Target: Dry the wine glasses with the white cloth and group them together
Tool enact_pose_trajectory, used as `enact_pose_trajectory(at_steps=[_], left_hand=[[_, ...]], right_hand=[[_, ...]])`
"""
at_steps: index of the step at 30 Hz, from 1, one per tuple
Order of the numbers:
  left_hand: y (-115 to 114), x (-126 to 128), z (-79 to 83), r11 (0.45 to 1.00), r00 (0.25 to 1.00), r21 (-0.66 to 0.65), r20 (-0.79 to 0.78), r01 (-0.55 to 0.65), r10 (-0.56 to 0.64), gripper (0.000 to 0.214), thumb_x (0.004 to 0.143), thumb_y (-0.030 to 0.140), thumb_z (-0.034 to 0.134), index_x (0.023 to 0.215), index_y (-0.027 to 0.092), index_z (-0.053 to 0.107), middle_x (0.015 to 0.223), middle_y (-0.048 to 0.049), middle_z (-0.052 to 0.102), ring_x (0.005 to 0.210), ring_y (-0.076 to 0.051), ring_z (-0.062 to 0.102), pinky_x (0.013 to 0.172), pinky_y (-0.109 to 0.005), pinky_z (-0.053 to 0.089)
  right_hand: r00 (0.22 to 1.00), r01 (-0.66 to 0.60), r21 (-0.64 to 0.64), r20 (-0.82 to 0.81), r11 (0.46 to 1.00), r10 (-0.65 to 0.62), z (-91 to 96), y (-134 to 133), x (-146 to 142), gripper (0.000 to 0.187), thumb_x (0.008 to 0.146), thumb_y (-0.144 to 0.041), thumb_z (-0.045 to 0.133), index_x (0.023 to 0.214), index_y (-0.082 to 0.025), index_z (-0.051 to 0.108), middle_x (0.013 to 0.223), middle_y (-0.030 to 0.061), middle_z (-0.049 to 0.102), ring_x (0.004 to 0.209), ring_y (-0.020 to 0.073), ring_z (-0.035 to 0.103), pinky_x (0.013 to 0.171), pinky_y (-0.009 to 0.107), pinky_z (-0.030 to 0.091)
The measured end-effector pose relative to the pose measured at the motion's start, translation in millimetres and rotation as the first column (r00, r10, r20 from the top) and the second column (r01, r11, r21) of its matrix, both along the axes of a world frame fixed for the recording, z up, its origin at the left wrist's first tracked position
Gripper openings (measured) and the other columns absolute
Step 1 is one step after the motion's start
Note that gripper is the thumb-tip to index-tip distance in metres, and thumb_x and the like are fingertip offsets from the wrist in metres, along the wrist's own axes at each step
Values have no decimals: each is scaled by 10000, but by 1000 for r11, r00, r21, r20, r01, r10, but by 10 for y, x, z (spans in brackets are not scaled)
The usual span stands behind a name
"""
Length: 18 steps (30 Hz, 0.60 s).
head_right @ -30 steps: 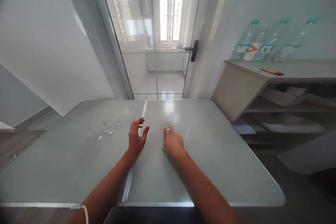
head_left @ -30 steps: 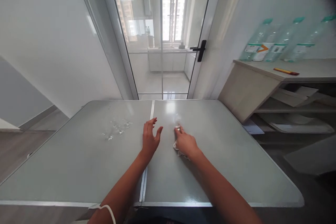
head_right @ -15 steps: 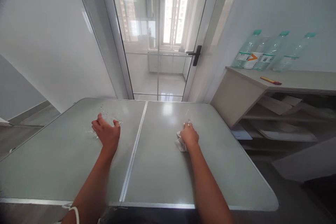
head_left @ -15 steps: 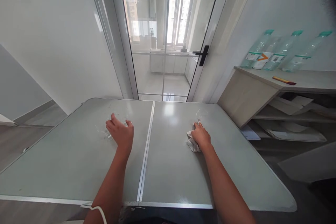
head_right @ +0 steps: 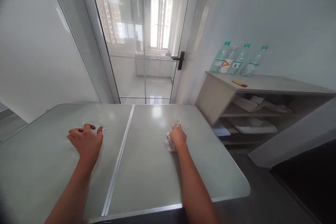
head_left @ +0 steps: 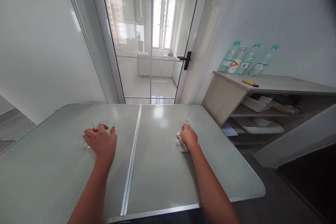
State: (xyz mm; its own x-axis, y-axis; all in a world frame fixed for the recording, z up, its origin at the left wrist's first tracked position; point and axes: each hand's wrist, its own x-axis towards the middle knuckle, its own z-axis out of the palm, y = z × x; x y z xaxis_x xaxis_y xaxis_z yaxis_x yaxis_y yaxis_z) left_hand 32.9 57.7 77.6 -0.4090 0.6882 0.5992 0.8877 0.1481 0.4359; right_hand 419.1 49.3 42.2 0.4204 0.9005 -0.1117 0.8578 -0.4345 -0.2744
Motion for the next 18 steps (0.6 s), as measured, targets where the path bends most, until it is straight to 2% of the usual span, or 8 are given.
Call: enact_pose_trajectory(at_steps=[5,10,12,13,14,16,17,18], left_hand=[[-20,59,13,996,996,-42,21,-80,81,212,846,379,657,903,187,585,1164,-146,400,1118,-359,393,914,-514,377],[-51,101,61,991,991,-86,75,-104,111,197,857,367,665,890,194,577,1168,-141,405,1094,-363,413,848,-528,416],[-85,116,109,999,994,-1,93,-54,54,197,869,364,657,915,191,574,1174,-142,393,1122,-360,417,882,-539,424],[-104,127,138,997,995,74,100,-17,9,199,879,361,648,940,189,571,1192,-146,385,1144,-353,420,912,-540,426],[-122,140,167,986,993,163,108,29,-47,199,888,353,640,967,187,564,1217,-149,377,1161,-341,428,941,-531,430],[-154,182,216,932,973,335,132,137,-190,190,892,314,632,1000,184,544,1257,-150,374,1160,-300,468,982,-499,448],[-165,210,233,897,954,403,147,184,-262,184,886,289,634,1000,185,534,1258,-146,386,1150,-283,490,988,-485,463],[-173,242,243,863,932,455,165,220,-324,183,878,271,640,994,187,526,1250,-141,402,1142,-271,507,988,-475,479]], right_hand=[[1000,3,-1,-16,1000,-3,87,-42,-31,525,877,-158,448,1376,-196,609,1466,193,545,1166,268,668,895,339,493],[998,64,19,-21,998,-63,308,-191,-110,366,856,-166,470,1104,-144,738,1113,220,711,1007,306,708,802,349,482],[996,92,76,-23,993,-90,384,-265,-223,351,879,-180,440,1050,-137,744,1018,213,721,950,302,704,779,344,461],[995,93,188,-52,978,-84,400,-290,-301,354,891,-186,416,1018,-148,745,961,191,721,907,290,693,765,339,444],[993,46,302,-114,952,-12,397,-302,-388,359,896,-192,405,1033,-171,736,903,151,716,867,271,673,753,330,426],[919,-58,448,-325,892,223,327,-287,-570,347,863,-201,431,1081,-210,701,771,60,670,763,223,612,715,302,393],[830,-48,483,-467,874,304,266,-264,-654,295,839,-205,449,1010,-217,689,740,29,637,737,201,576,696,286,379],[712,17,479,-622,878,325,195,-235,-728,220,800,-207,471,902,-219,665,726,7,603,726,183,541,678,271,367]])
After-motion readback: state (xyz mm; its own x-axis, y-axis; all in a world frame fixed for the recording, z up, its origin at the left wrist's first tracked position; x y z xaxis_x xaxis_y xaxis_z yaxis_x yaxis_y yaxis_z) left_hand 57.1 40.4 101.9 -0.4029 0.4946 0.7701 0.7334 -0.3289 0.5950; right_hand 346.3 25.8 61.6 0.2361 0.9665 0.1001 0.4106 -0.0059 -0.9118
